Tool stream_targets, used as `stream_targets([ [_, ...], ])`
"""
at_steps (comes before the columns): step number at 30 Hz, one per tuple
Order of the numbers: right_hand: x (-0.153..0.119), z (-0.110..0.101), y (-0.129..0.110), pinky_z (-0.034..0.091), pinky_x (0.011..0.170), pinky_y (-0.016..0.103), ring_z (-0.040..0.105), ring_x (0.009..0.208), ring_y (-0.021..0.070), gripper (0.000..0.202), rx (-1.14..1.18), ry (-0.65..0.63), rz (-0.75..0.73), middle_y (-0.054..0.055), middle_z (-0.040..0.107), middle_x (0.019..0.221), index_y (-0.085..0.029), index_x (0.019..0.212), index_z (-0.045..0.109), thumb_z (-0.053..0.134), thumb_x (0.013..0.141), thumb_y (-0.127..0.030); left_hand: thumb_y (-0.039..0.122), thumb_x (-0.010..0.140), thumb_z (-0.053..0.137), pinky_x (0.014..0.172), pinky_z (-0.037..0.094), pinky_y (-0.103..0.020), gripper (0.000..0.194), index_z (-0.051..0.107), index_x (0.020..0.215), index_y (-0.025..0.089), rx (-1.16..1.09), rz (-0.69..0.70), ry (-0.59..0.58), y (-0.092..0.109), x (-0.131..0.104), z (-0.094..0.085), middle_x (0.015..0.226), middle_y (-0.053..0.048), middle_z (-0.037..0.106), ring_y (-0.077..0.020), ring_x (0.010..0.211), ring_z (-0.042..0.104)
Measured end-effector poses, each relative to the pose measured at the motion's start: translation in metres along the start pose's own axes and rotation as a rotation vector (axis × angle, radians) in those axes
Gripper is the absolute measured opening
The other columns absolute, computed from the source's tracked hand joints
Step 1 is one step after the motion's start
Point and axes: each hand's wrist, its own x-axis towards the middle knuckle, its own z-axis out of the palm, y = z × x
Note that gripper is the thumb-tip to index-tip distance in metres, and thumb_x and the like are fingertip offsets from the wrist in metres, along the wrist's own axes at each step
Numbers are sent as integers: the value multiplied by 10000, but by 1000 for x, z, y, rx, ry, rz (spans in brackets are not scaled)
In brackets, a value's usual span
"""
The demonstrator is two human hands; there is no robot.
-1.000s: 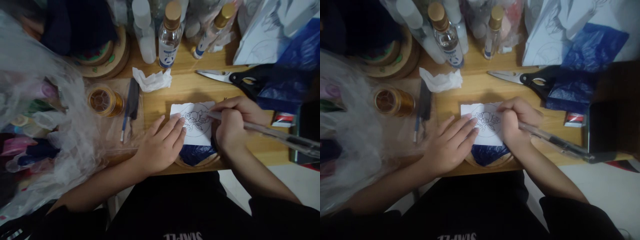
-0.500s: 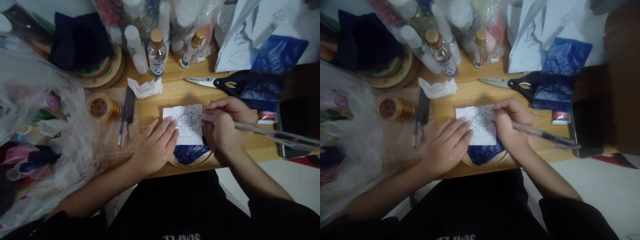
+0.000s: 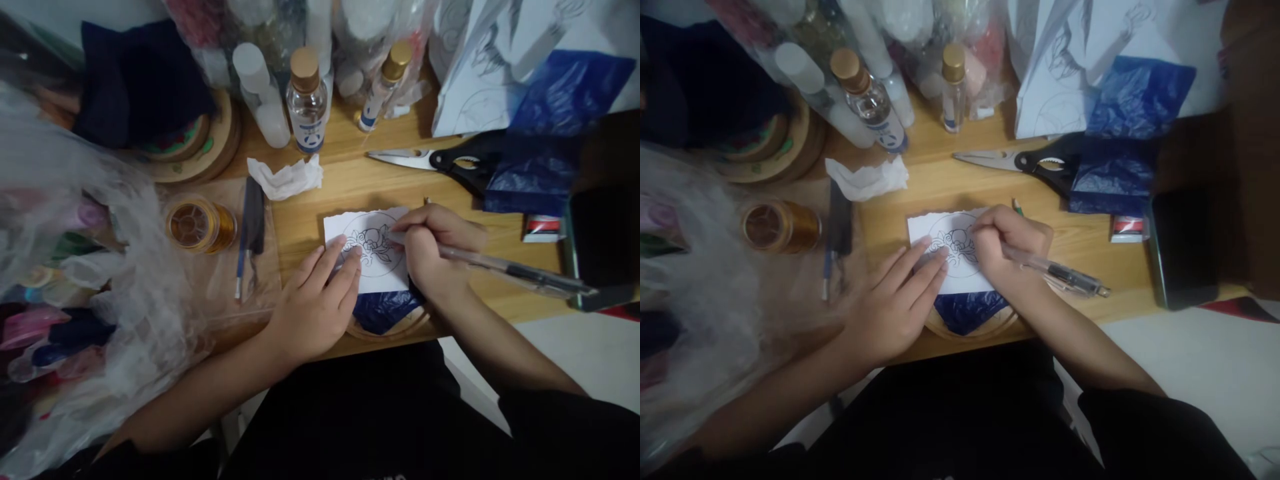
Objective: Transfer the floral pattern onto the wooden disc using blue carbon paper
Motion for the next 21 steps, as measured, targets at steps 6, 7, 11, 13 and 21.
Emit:
stream_targets([
  [6,0,1,-1,452,501,226,567,497,92,200,9,-17,6,-43,625,582,-200,615,626,499,701,-72,92,890,481,942,492,-414,227,624,1065,70,-35,-31,-23,1,-2,0,1217,-94,642,-299,1165,574],
  [7,0,0,-1,449,497,227,557,488,91,197,8,-17,2,-46,615,571,-202,611,620,505,699,-68,90,889,482,956,479,-417,231,620,1074,68,-48,-39,-26,1,-2,0,1226,-100,636,-300,1177,565],
  [11,-1,-1,0,435,475,231,538,476,94,208,-13,-28,-6,-45,594,548,-216,608,610,515,704,-58,88,887,484,1001,437,-427,260,605,1116,71,-78,-59,-49,2,-4,0,1260,-111,614,-295,1223,527],
  [13,0,-1,0,425,463,230,535,473,93,211,-9,-21,-20,-42,593,544,-215,604,611,509,696,-54,94,889,478,992,447,-422,265,610,1119,85,-64,-57,-56,2,-5,0,1259,-99,616,-288,1222,529],
  [21,1,-1,-2,397,438,244,505,456,101,221,-11,-16,-23,-32,572,516,-229,559,579,471,673,-73,101,893,476,1014,432,-425,262,609,1118,90,-105,-74,-53,2,-5,1,1262,-106,614,-284,1239,515],
])
